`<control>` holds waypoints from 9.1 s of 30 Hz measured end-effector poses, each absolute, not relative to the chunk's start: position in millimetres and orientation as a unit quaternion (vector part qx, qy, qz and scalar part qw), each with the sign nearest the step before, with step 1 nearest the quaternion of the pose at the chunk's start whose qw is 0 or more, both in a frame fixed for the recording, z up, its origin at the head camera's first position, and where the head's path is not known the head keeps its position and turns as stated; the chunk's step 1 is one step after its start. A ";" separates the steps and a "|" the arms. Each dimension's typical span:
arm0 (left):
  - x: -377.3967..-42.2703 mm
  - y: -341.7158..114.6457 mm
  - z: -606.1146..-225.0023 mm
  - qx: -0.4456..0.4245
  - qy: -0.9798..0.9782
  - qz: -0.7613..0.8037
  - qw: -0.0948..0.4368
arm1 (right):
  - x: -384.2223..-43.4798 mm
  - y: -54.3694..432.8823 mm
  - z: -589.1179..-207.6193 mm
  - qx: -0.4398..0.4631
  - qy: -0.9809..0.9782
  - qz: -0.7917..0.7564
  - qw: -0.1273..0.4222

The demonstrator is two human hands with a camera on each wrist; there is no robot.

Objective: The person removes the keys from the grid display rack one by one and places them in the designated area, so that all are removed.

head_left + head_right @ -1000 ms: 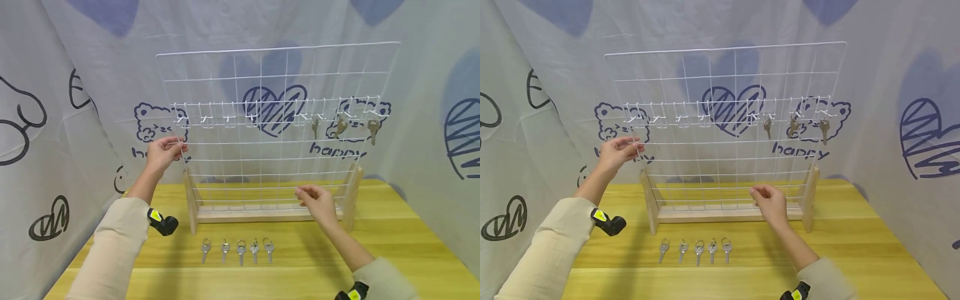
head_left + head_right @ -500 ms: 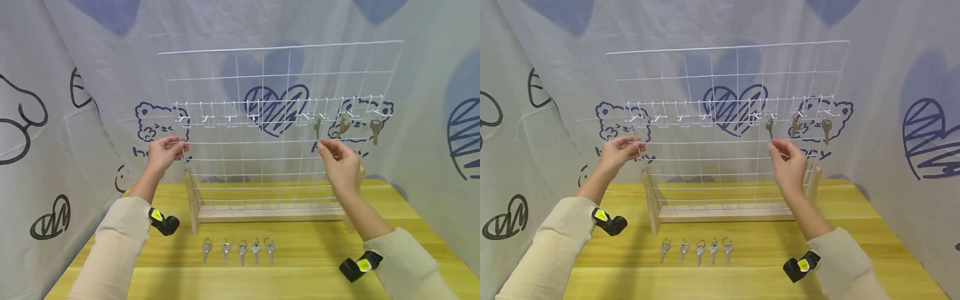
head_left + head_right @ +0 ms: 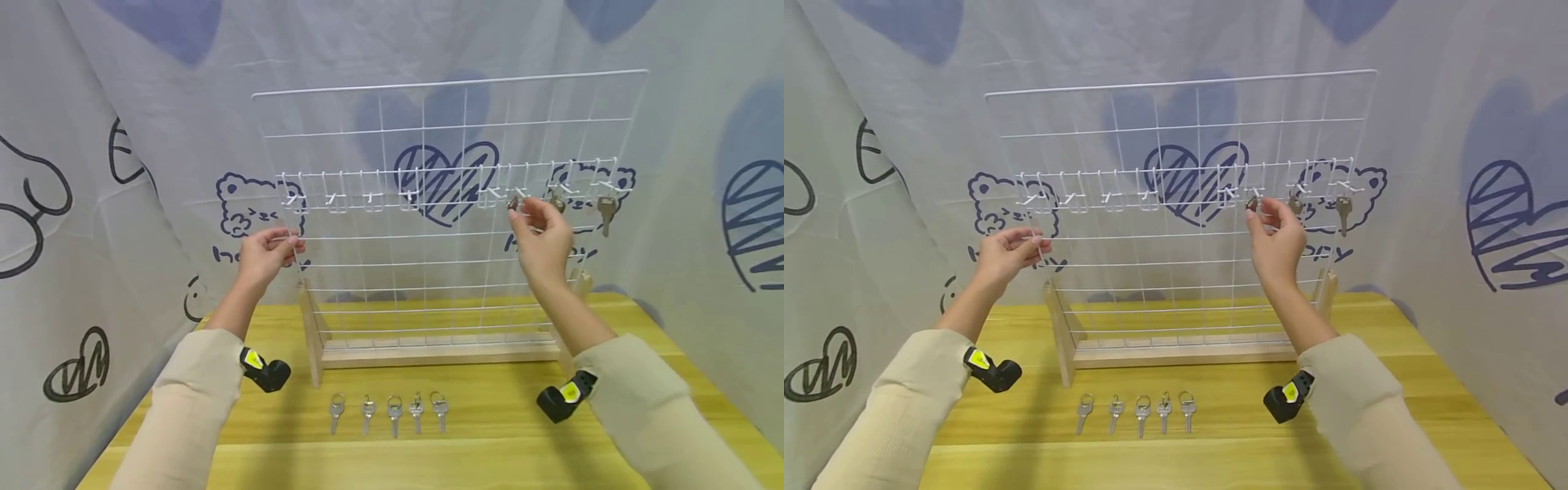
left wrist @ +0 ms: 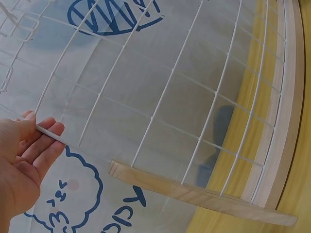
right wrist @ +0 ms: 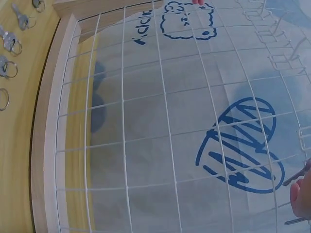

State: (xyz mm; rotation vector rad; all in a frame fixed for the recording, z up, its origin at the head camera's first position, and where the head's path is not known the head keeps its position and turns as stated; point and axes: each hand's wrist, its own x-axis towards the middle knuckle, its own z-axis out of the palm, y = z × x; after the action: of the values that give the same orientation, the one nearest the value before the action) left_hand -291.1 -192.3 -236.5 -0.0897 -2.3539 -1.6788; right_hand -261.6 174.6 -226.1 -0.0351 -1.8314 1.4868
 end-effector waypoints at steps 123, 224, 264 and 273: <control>-290.0 -185.4 -232.5 0.004 -0.823 -0.551 0.140 | -221.0 190.7 -339.0 -0.030 -0.768 0.628 0.121; -289.4 -185.0 -232.7 0.004 -0.819 -0.559 0.130 | -206.3 156.9 -447.9 -0.034 -0.890 0.453 -0.037; -285.2 -191.5 -236.2 0.010 -0.818 -0.560 0.133 | -226.7 231.0 -258.6 0.171 -0.867 0.425 0.194; -287.2 -185.2 -231.7 0.004 -0.822 -0.554 0.131 | -227.9 246.0 -225.9 0.124 -0.816 0.502 0.259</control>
State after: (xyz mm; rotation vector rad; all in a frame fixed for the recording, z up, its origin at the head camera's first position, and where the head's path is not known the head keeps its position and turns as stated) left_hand -287.2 -185.2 -231.7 0.0125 -2.3882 -1.6093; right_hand -227.9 246.0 -225.9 0.3372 -2.2119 1.3595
